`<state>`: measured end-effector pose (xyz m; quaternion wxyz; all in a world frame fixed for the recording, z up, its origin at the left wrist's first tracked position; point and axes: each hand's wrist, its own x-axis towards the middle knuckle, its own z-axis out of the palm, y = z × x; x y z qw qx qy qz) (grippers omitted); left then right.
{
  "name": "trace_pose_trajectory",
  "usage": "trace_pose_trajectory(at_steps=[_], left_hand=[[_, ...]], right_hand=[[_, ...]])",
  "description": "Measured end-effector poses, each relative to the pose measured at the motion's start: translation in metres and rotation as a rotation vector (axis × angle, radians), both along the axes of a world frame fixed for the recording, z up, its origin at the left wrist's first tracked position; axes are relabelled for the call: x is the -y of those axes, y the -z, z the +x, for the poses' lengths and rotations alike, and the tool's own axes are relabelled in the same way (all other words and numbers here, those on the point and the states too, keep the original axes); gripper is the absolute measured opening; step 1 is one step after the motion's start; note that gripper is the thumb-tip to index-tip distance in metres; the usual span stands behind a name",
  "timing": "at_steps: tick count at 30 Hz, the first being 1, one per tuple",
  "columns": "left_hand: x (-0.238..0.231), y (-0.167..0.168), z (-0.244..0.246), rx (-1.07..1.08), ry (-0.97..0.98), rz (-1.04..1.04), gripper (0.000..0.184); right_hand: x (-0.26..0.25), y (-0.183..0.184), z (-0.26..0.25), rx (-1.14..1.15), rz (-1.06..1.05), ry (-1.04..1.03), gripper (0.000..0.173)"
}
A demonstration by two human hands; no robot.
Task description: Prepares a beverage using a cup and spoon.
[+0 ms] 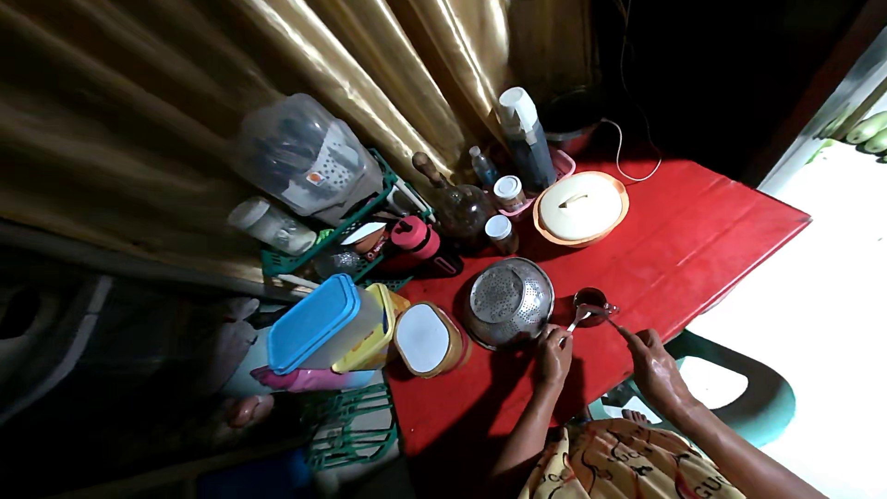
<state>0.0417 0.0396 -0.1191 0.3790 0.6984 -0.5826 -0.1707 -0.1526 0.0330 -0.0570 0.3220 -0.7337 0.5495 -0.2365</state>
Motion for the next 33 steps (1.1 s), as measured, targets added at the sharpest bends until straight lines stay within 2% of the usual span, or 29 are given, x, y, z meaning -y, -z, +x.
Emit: trace_pose_trajectory(at_steps=[7, 11, 14, 20, 25, 28, 33], left_hand=[[0.003, 0.001, -0.001, 0.065, 0.049, -0.049, 0.008], [0.003, 0.004, -0.002, 0.057, 0.054, -0.056, 0.006], [0.003, 0.003, -0.002, 0.041, 0.038, -0.041, 0.006], [0.002, 0.003, -0.002, 0.019, 0.021, -0.039, 0.006], [0.002, 0.002, -0.004, -0.028, 0.005, 0.013, 0.006], [0.004, -0.003, -0.005, -0.008, 0.003, 0.027, 0.007], [0.033, -0.026, -0.005, 0.113, 0.095, 0.191, 0.022]], right_hand=[[-0.007, 0.012, 0.003, -0.015, -0.077, -0.074, 0.047], [0.01, 0.018, 0.006, -0.023, -0.01, -0.026, 0.046], [0.017, 0.011, 0.002, -0.024, 0.058, 0.004, 0.045], [-0.006, -0.003, 0.001, -0.001, 0.065, -0.022, 0.045], [0.008, 0.005, 0.006, -0.025, 0.13, 0.0, 0.046], [0.02, -0.002, 0.005, -0.024, 0.181, 0.021, 0.046], [0.024, -0.011, -0.009, 0.073, 0.079, 0.081, 0.042]])
